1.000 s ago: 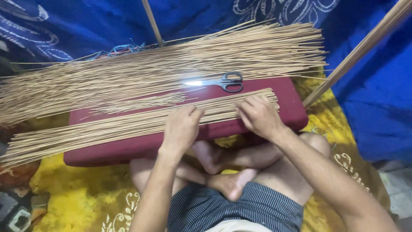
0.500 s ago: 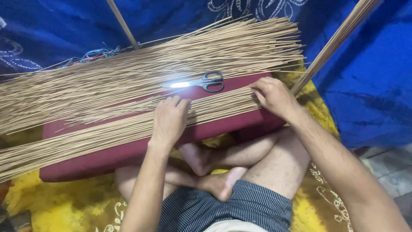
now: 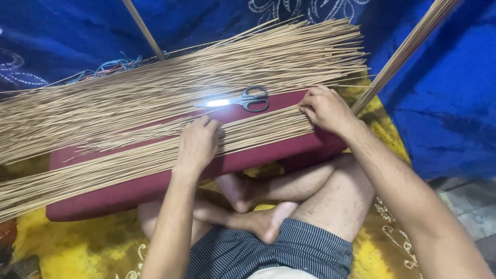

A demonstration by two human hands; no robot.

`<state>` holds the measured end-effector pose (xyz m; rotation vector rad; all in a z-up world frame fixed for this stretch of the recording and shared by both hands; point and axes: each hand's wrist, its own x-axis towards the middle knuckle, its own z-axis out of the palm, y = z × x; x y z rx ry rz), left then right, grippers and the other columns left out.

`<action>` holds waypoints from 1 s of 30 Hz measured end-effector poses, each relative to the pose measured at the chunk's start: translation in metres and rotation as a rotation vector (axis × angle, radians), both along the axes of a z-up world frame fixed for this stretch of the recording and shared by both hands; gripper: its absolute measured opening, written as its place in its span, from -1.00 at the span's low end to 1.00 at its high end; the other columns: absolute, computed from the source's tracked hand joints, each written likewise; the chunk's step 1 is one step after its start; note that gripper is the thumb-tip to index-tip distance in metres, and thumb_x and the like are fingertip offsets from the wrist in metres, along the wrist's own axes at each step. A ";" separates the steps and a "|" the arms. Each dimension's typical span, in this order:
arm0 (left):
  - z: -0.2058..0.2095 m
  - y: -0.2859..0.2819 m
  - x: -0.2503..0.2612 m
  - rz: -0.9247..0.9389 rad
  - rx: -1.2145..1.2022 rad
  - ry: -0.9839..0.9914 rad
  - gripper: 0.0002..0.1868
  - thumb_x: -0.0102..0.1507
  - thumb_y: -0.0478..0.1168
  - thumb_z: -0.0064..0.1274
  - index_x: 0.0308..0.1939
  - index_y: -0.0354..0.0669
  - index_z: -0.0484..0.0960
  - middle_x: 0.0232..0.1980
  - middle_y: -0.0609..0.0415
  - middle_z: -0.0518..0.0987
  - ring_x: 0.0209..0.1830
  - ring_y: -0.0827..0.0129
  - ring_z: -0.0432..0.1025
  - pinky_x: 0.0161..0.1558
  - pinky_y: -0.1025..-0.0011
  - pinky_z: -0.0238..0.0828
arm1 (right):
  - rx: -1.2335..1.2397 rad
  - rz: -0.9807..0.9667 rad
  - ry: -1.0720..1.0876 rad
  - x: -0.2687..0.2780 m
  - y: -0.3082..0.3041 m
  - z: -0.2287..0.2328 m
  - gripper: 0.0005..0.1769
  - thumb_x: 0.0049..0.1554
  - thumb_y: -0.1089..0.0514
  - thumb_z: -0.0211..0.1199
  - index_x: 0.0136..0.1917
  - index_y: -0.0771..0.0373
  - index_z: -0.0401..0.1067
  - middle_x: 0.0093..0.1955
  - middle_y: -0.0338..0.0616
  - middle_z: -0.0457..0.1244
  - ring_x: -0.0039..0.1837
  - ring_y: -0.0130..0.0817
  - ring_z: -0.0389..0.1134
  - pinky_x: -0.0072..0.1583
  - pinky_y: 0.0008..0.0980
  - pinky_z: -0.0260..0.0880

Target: A person sits on the floor and prepares thin wooden sticks by aligning them into bundles and cutting them to length with scissors.

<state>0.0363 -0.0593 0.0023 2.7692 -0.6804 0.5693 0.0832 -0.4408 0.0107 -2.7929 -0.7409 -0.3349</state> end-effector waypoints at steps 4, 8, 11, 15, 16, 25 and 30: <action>-0.001 0.002 0.004 0.001 0.011 0.017 -0.94 0.24 -0.22 0.22 -0.23 0.01 0.65 -0.31 0.13 0.51 -0.23 0.16 0.55 -0.20 0.24 0.45 | -0.043 0.003 0.045 0.008 0.003 -0.001 -0.90 0.11 0.09 0.37 -0.10 0.10 0.64 -0.05 -0.11 0.40 0.10 -0.01 0.41 0.11 -0.04 0.42; -0.006 0.005 0.007 0.005 0.006 0.060 -0.91 0.23 -0.18 0.25 -0.24 0.00 0.65 -0.31 0.13 0.51 -0.22 0.13 0.55 -0.19 0.21 0.47 | -0.097 0.016 0.097 0.016 0.002 -0.006 -0.90 0.11 0.07 0.37 -0.10 0.04 0.64 -0.01 -0.11 0.38 0.15 -0.01 0.40 0.14 -0.03 0.42; -0.012 0.006 0.010 0.005 0.004 0.069 -0.91 0.23 -0.17 0.25 -0.24 0.01 0.65 -0.30 0.13 0.51 -0.21 0.14 0.55 -0.17 0.21 0.48 | -0.130 0.019 0.122 0.019 0.002 -0.012 -0.90 0.11 0.06 0.35 -0.10 0.03 0.61 0.01 -0.11 0.36 0.16 0.01 0.40 0.15 -0.01 0.43; -0.006 0.005 0.007 0.001 0.000 0.079 -0.91 0.23 -0.16 0.24 -0.24 0.00 0.65 -0.30 0.13 0.52 -0.21 0.13 0.55 -0.16 0.21 0.48 | -0.121 0.013 0.134 0.015 0.005 -0.005 -0.89 0.14 0.07 0.31 -0.07 0.08 0.54 0.03 -0.10 0.32 0.18 0.02 0.39 0.15 0.00 0.42; -0.005 0.006 0.007 0.002 0.000 0.080 -0.91 0.23 -0.16 0.24 -0.24 0.00 0.65 -0.30 0.13 0.52 -0.21 0.13 0.55 -0.16 0.21 0.48 | -0.122 0.014 0.135 0.011 0.005 0.002 -0.89 0.14 0.07 0.31 -0.07 0.08 0.54 0.03 -0.10 0.32 0.18 0.02 0.39 0.15 0.00 0.42; 0.050 0.017 -0.015 -0.072 -0.042 -0.018 -0.92 0.24 -0.20 0.24 -0.19 0.09 0.69 -0.36 0.21 0.55 -0.14 0.25 0.50 -0.08 0.26 0.36 | 0.495 0.042 0.221 -0.031 0.008 0.050 -0.85 0.18 0.28 0.34 0.04 0.24 0.63 -0.04 0.10 0.42 -0.03 -0.10 0.43 0.01 -0.18 0.38; 0.080 0.019 -0.033 -0.087 -0.105 0.056 -0.90 0.34 -0.23 0.10 -0.13 0.06 0.71 -0.35 0.09 0.59 -0.27 0.10 0.56 -0.24 0.18 0.48 | 1.574 -0.203 0.386 -0.028 0.006 -0.012 -0.73 0.14 0.42 0.37 0.12 0.29 0.51 -0.01 0.04 0.44 -0.04 -0.28 0.53 0.01 -0.43 0.63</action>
